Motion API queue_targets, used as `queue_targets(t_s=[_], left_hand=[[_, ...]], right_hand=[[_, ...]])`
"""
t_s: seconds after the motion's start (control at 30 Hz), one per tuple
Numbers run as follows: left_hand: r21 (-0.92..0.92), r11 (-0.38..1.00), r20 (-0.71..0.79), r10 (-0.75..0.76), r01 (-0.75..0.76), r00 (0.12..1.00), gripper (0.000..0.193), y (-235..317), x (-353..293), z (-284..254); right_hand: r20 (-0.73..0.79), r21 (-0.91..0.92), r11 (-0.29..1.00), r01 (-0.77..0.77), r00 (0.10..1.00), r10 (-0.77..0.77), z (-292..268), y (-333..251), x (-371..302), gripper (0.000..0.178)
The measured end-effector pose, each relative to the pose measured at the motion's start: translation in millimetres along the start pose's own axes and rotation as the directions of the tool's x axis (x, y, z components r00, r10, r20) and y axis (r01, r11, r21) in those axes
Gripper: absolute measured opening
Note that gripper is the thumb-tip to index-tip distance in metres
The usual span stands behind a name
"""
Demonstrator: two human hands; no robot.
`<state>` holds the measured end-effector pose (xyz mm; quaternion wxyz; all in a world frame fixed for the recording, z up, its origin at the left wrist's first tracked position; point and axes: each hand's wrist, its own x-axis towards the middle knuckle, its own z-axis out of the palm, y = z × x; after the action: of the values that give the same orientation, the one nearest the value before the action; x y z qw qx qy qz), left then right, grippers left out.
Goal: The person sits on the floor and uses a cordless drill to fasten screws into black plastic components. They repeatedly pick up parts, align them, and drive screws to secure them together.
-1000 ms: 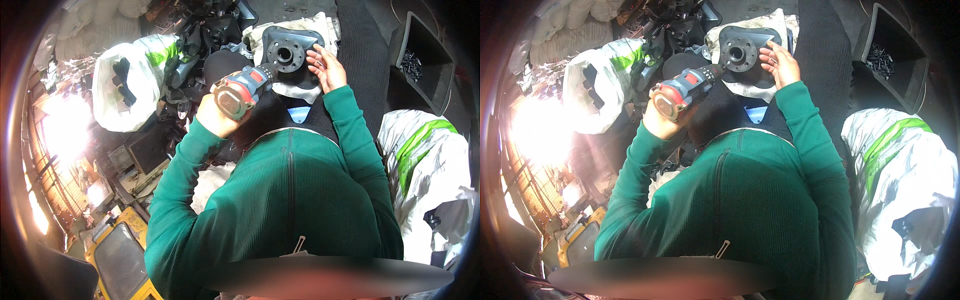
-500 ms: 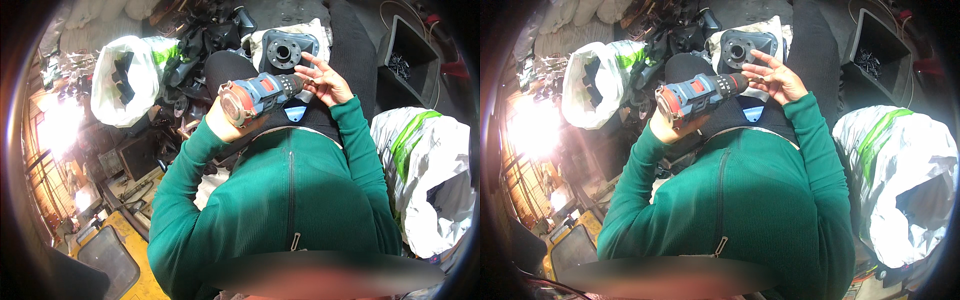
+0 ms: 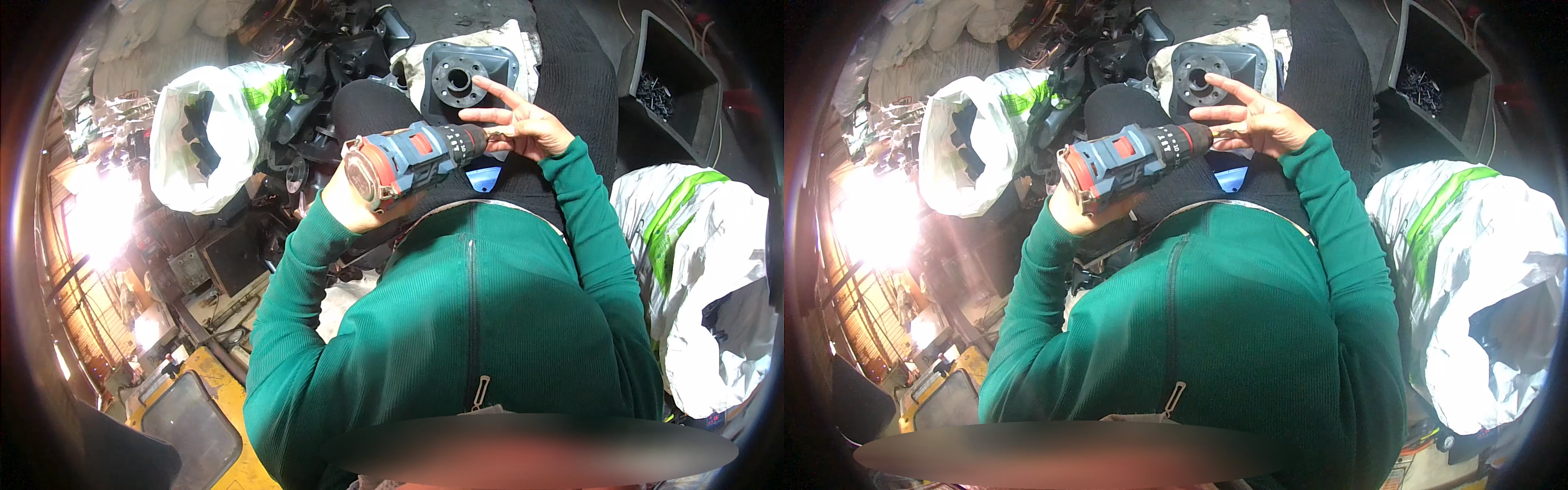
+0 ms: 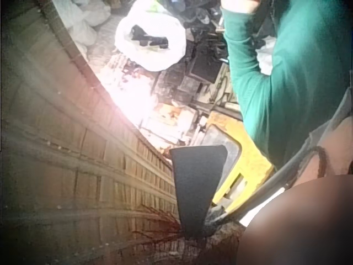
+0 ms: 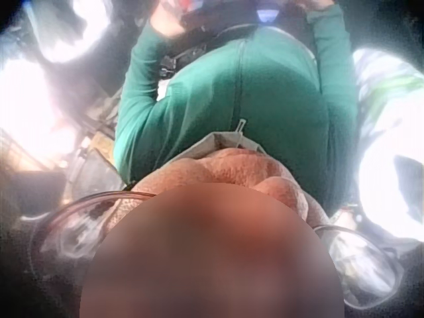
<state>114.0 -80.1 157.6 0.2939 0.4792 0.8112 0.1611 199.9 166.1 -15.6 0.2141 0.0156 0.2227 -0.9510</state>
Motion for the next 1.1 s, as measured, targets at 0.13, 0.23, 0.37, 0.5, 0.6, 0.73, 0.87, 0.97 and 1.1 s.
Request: queue_targets(t_s=[0.13,0.23,0.37,0.5,0.6,0.73,0.87,0.97,1.1], left_hand=[[-0.028,0.997,-0.045,-0.069,0.068,0.997,0.052,-6,1,0],[0.087,0.994,-0.118,-0.052,0.063,0.992,0.049,-11,9,-1],[0.140,0.985,-0.157,-0.073,0.095,0.985,0.048,-33,16,6],[0.135,0.982,-0.018,-0.128,0.129,0.992,0.052,-47,27,6],[-0.042,0.956,0.053,-0.287,0.289,0.956,0.049,-49,38,11],[-0.078,0.937,0.078,-0.334,0.340,0.939,0.049,-44,51,11],[0.040,0.917,0.156,-0.397,0.396,0.904,0.052,-39,66,6],[0.135,0.945,0.137,-0.315,0.298,0.939,0.055,-39,71,7],[-0.095,0.881,0.192,-0.441,0.464,0.877,0.062,-20,90,-2]], right_hand=[[-0.106,-0.039,0.995,0.086,0.990,-0.090,4,-2,6,0.074],[-0.458,-0.142,0.968,0.208,0.853,-0.251,-41,15,13,0.050],[-0.602,-0.217,0.948,0.232,0.733,-0.317,-71,27,38,0.039],[-0.669,-0.467,0.884,-0.028,0.665,-0.332,-81,26,69,0.038],[-0.603,-0.524,0.852,0.013,0.701,-0.382,-100,41,81,0.036],[-0.612,-0.528,0.849,-0.010,0.698,-0.372,-100,44,80,0.036],[-0.628,-0.497,0.868,-0.013,0.695,-0.350,-98,42,80,0.034],[-0.635,-0.490,0.872,-0.011,0.689,-0.348,-98,43,80,0.032],[-0.653,-0.457,0.889,-0.022,0.687,-0.318,-99,45,81,0.029]])
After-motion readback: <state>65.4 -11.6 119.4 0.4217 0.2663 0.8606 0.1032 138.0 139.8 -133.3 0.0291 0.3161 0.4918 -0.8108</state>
